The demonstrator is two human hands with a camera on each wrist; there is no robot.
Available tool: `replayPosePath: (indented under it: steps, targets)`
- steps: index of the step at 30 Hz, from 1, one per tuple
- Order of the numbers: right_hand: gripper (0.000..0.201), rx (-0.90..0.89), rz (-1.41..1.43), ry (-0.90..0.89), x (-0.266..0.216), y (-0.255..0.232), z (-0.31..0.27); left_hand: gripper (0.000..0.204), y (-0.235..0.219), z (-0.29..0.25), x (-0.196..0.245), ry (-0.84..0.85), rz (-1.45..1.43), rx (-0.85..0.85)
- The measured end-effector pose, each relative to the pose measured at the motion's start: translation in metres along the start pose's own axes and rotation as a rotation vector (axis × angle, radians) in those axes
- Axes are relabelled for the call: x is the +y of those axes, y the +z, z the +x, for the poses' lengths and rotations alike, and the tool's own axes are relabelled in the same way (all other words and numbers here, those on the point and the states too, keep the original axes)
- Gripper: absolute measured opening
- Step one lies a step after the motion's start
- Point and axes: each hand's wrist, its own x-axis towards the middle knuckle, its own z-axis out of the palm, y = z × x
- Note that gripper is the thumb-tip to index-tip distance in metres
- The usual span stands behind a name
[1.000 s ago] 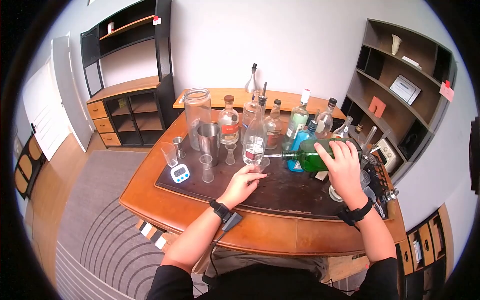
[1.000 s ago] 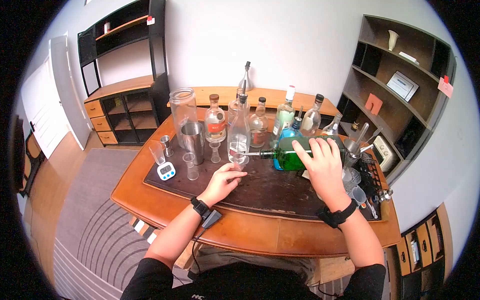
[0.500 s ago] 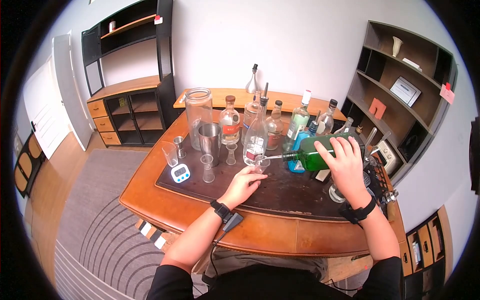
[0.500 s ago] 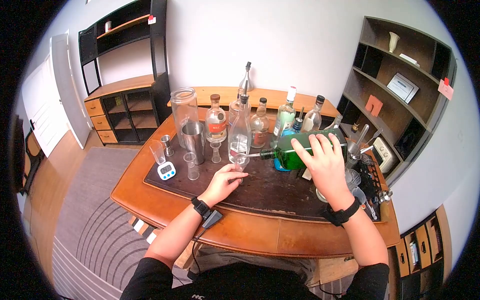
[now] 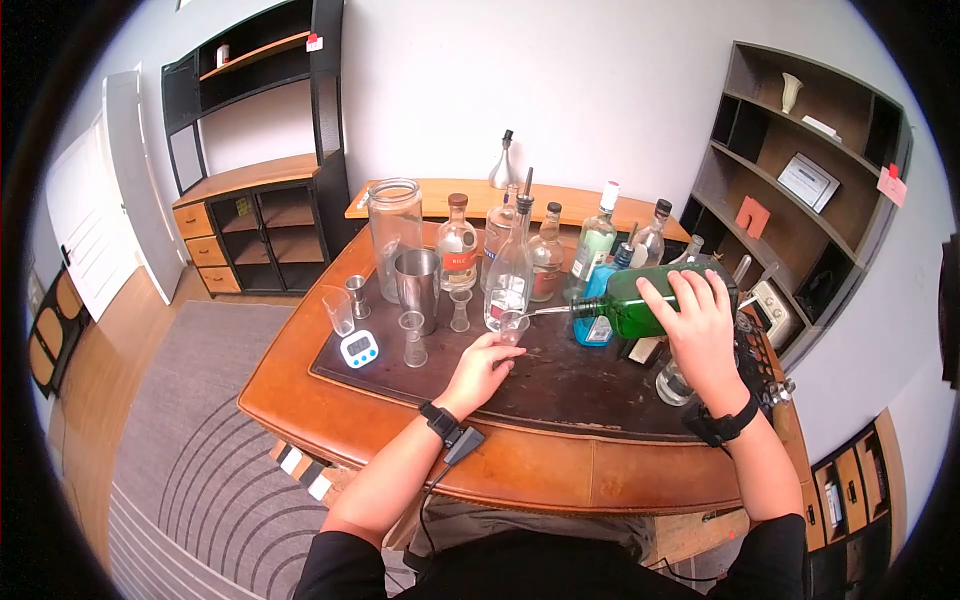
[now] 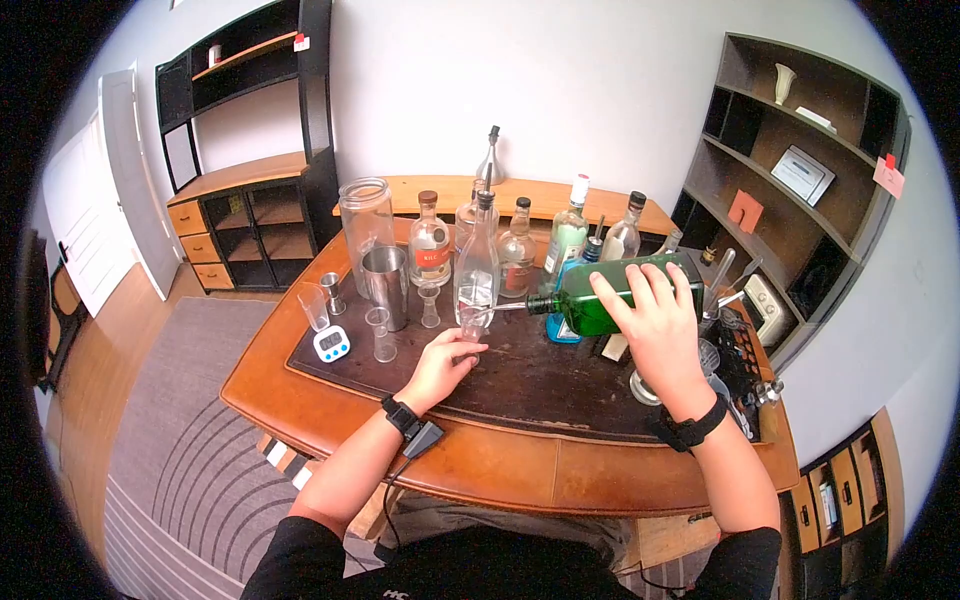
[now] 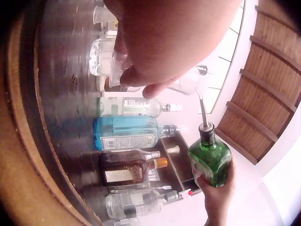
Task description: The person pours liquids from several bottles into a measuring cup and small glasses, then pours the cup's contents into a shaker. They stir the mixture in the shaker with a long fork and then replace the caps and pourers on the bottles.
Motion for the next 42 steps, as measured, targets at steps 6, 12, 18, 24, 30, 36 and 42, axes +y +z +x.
replayPosePath:
  steps: [6,12,18,24,30,36,42]
  targets:
    - [0.05,0.015,-0.014,0.005,0.0018,-0.0007,-0.0003,0.034,0.0009,-0.0007,-0.0028,-0.023,-0.007,0.011]
    - [0.05,0.024,-0.017,0.008,0.0033,0.0001,-0.0003,0.033,0.0013,-0.0006,-0.0032,-0.048,-0.033,0.021]
    - [0.05,0.018,-0.036,0.014,0.0037,-0.0021,0.0009,0.032,-0.0001,0.0,0.0,-0.046,-0.015,0.016]
    - [0.05,0.012,-0.045,0.016,0.0035,-0.0026,0.002,0.032,0.0007,-0.0003,-0.0033,-0.021,-0.013,0.018]
    - [0.05,0.011,-0.046,0.015,0.0037,-0.0018,0.0029,0.032,0.0005,-0.0003,-0.0022,-0.037,-0.033,0.015]
    - [0.05,0.014,-0.04,0.009,0.003,-0.0018,0.0036,0.032,0.0008,-0.0002,-0.0025,-0.025,-0.019,0.019]
    - [0.05,0.016,-0.041,0.01,0.0015,-0.0012,0.0041,0.033,0.0011,-0.0003,-0.0021,-0.019,-0.031,0.025]
